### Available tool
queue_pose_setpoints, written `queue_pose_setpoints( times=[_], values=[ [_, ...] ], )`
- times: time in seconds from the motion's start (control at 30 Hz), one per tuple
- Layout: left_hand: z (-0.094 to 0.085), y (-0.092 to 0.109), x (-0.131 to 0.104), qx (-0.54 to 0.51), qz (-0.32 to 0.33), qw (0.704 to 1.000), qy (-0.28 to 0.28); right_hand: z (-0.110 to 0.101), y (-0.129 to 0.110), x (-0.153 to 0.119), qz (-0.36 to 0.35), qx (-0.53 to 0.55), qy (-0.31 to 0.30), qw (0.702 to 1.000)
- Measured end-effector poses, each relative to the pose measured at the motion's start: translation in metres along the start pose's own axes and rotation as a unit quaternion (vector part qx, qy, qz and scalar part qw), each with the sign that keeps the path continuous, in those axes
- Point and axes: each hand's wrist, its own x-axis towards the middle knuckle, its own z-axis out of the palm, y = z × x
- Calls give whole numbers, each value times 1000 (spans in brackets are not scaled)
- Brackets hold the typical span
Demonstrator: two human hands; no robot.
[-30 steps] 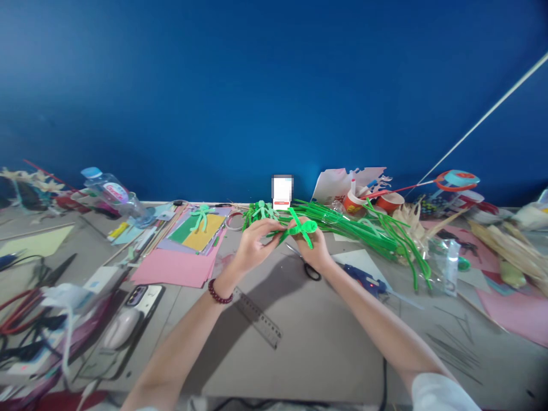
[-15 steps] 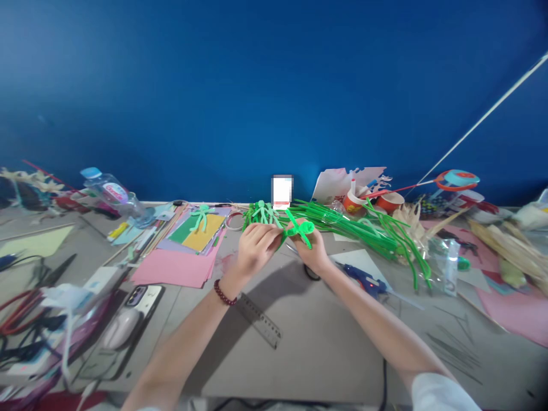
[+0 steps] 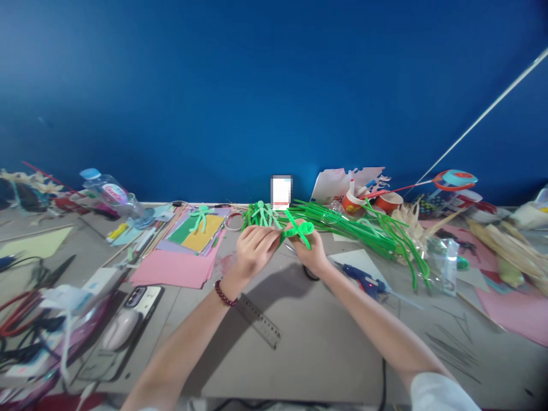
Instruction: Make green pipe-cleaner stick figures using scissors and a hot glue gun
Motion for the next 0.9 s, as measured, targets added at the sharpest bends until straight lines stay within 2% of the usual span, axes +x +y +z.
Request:
queue_pose_setpoints(
  times=[0.3, 0.57, 0.7, 0.9],
  values=[
    [0, -1, -1, -34, 1, 999, 11, 0, 0, -1, -2, 12, -3, 1000],
    [-1, -1, -1, 3, 16, 1000, -8, 1, -1, 0, 12, -2, 3, 1000],
    [0, 0, 0, -6, -5, 1000, -16, 0, -1, -1, 15, -8, 2, 1000],
    [3, 5, 4, -62, -75, 995, -2, -2, -3, 0, -7, -29, 0, 1000]
  ],
)
